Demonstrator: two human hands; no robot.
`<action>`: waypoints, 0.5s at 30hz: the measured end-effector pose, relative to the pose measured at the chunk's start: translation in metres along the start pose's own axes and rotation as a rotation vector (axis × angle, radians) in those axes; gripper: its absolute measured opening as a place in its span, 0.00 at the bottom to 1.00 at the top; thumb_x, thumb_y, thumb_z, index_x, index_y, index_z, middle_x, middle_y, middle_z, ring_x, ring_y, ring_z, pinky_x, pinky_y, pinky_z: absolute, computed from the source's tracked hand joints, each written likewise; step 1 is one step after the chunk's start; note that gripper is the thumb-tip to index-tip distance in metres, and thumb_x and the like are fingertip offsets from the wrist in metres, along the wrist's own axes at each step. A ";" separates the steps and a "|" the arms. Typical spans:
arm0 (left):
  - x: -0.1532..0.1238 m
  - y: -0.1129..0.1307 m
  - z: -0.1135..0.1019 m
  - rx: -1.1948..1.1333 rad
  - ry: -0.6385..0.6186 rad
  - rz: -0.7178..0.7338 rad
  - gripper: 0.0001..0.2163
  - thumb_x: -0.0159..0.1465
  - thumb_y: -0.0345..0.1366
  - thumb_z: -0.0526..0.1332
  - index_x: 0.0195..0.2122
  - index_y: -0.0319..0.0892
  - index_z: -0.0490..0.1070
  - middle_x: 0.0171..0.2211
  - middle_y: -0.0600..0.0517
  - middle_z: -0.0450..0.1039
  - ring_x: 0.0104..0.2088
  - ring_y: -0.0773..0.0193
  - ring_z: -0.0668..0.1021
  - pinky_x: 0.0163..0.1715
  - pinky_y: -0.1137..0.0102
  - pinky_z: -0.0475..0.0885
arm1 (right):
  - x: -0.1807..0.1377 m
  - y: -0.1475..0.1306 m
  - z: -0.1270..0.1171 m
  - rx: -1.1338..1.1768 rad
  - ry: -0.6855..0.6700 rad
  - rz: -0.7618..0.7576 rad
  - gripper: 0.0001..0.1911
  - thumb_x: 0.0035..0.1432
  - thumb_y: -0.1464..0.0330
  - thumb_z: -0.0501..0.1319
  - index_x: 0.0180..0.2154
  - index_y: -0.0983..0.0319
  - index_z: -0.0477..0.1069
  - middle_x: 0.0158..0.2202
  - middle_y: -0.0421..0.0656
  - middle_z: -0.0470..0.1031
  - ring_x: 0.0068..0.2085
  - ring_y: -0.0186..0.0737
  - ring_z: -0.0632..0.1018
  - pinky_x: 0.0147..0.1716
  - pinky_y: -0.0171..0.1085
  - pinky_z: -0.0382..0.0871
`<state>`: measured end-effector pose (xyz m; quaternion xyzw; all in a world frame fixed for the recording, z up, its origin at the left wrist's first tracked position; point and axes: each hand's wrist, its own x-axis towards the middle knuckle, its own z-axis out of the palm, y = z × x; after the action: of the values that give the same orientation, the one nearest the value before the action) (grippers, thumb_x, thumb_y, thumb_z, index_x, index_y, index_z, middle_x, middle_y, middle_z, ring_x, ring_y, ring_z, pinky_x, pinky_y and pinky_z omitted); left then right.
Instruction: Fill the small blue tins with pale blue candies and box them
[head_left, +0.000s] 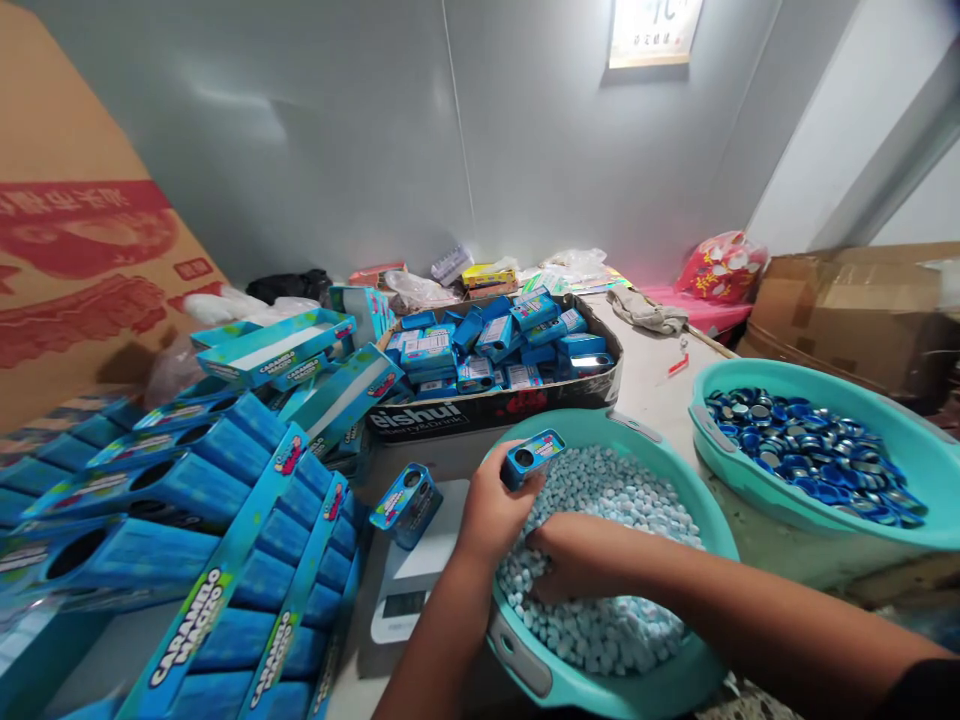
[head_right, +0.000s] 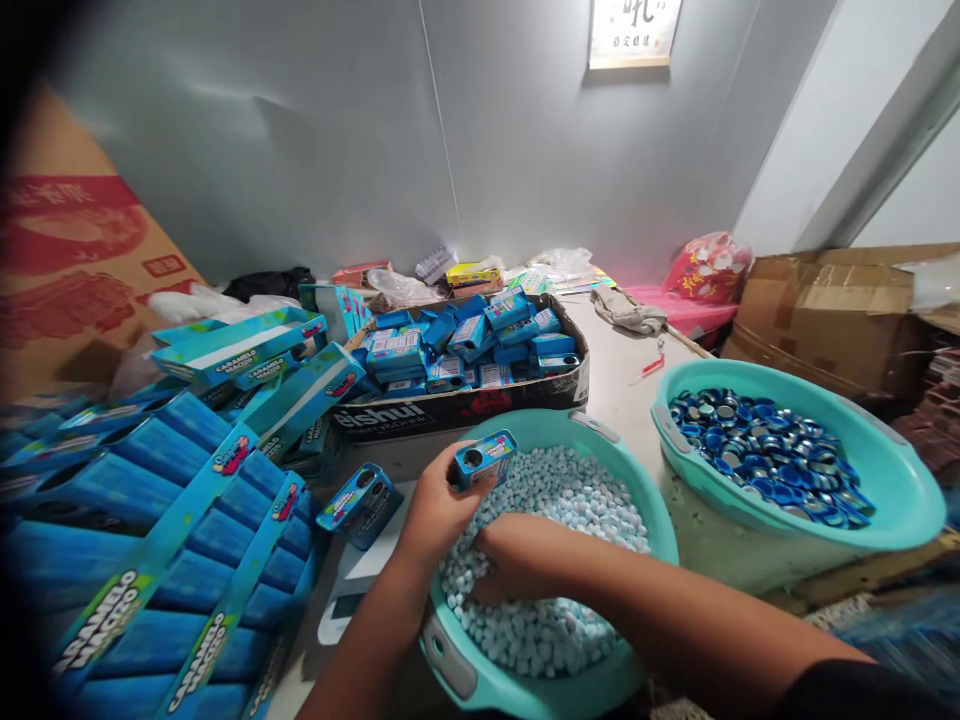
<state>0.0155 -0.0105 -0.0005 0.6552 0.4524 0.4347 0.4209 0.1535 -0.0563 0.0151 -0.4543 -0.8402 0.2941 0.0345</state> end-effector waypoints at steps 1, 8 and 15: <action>0.000 0.000 0.001 0.022 -0.010 -0.004 0.16 0.57 0.33 0.66 0.47 0.41 0.72 0.42 0.49 0.78 0.43 0.59 0.79 0.47 0.66 0.72 | -0.002 -0.001 -0.003 0.001 0.003 -0.008 0.13 0.50 0.65 0.66 0.38 0.63 0.79 0.32 0.47 0.81 0.29 0.43 0.76 0.26 0.35 0.62; -0.003 -0.001 0.005 0.094 -0.095 -0.079 0.18 0.54 0.33 0.67 0.47 0.42 0.72 0.39 0.51 0.78 0.40 0.59 0.79 0.41 0.67 0.72 | -0.022 0.006 -0.032 0.332 0.132 -0.069 0.04 0.55 0.68 0.63 0.33 0.60 0.76 0.29 0.39 0.76 0.28 0.35 0.73 0.28 0.33 0.62; -0.015 0.012 0.011 0.173 -0.338 0.031 0.13 0.54 0.32 0.66 0.42 0.43 0.74 0.40 0.50 0.78 0.39 0.57 0.78 0.38 0.68 0.71 | -0.020 0.009 -0.040 0.963 0.417 -0.055 0.14 0.58 0.56 0.63 0.33 0.61 0.70 0.18 0.34 0.66 0.19 0.32 0.65 0.19 0.32 0.58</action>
<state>0.0256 -0.0299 0.0047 0.7594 0.4009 0.2843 0.4264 0.1850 -0.0496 0.0478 -0.4135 -0.5967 0.5493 0.4137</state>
